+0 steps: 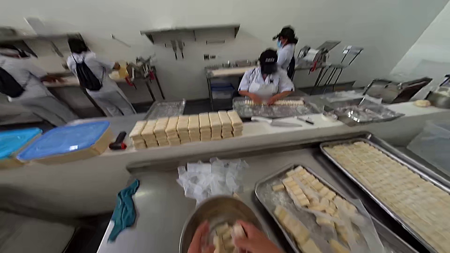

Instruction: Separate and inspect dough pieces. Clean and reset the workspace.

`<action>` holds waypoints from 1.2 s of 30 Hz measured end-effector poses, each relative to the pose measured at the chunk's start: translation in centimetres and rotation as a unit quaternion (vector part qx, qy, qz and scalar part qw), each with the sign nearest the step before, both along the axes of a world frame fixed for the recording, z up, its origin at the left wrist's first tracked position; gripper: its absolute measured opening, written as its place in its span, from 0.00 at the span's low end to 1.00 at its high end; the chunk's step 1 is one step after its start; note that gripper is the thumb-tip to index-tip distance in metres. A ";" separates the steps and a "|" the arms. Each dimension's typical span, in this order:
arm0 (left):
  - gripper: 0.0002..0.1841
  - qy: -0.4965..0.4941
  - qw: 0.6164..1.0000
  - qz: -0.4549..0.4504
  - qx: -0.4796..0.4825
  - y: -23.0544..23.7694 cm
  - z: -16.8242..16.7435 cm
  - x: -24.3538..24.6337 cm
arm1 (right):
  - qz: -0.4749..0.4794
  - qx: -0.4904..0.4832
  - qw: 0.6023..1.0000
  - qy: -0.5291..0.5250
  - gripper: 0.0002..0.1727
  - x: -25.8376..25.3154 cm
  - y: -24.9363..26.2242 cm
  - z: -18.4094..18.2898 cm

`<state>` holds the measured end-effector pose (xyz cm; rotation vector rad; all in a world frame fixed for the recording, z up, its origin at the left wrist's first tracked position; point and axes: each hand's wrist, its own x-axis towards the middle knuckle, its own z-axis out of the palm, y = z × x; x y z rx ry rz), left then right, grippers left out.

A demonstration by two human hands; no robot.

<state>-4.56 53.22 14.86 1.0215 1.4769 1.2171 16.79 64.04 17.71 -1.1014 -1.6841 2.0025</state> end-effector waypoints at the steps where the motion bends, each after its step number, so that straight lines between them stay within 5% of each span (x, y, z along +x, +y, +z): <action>1: 0.42 0.027 0.998 -0.048 0.006 0.3 0.6 0.7 | 0.054 0.038 0.997 -0.051 0.25 -0.6 0.1 0.8; 3: 0.47 0.081 0.991 -0.107 -0.003 0.9 1.1 2.9 | 0.136 0.102 0.980 -0.107 0.24 -1.5 -0.1 3.1; 5: 0.37 0.111 0.986 -0.124 -0.024 1.7 0.6 4.4 | 0.143 0.150 0.972 -0.112 0.20 -1.8 -0.1 5.9; 8: 0.27 0.146 0.981 -0.111 -0.065 1.9 -1.3 4.3 | 0.046 0.243 0.967 -0.070 0.14 0.2 0.1 8.4; 11: 0.22 0.120 0.989 0.004 -0.085 0.7 -2.3 3.2 | -0.024 0.309 0.950 -0.042 0.20 2.5 0.8 8.2; 15: 0.16 0.100 0.989 0.090 -0.063 -0.9 -1.9 1.8 | 0.011 0.283 0.953 -0.109 0.25 4.6 0.6 4.7; 21: 0.15 0.220 0.968 -0.118 0.026 -0.7 1.6 2.5 | 0.131 0.180 0.967 -0.127 0.32 1.9 -0.5 0.4; 23: 0.19 0.240 0.965 -0.096 0.051 -0.3 1.8 3.5 | 0.124 0.132 0.977 -0.110 0.28 0.9 -0.6 0.0; 26: 0.32 0.095 0.995 -0.029 -0.021 0.1 1.6 3.9 | 0.039 0.064 0.996 -0.053 0.23 0.7 -0.6 -0.3; 28: 0.30 -0.002 0.998 -0.015 -0.055 0.1 1.6 4.3 | 0.022 0.038 0.999 -0.030 0.22 0.4 -1.1 -0.4; 31: 0.15 0.000 0.999 0.025 -0.033 0.3 1.7 5.5 | 0.014 0.075 0.996 -0.050 0.21 -0.4 -2.2 -0.8; 36: 0.15 0.183 0.980 0.074 0.014 0.7 1.6 5.5 | -0.032 0.212 0.973 -0.082 0.23 -0.9 -2.6 -1.2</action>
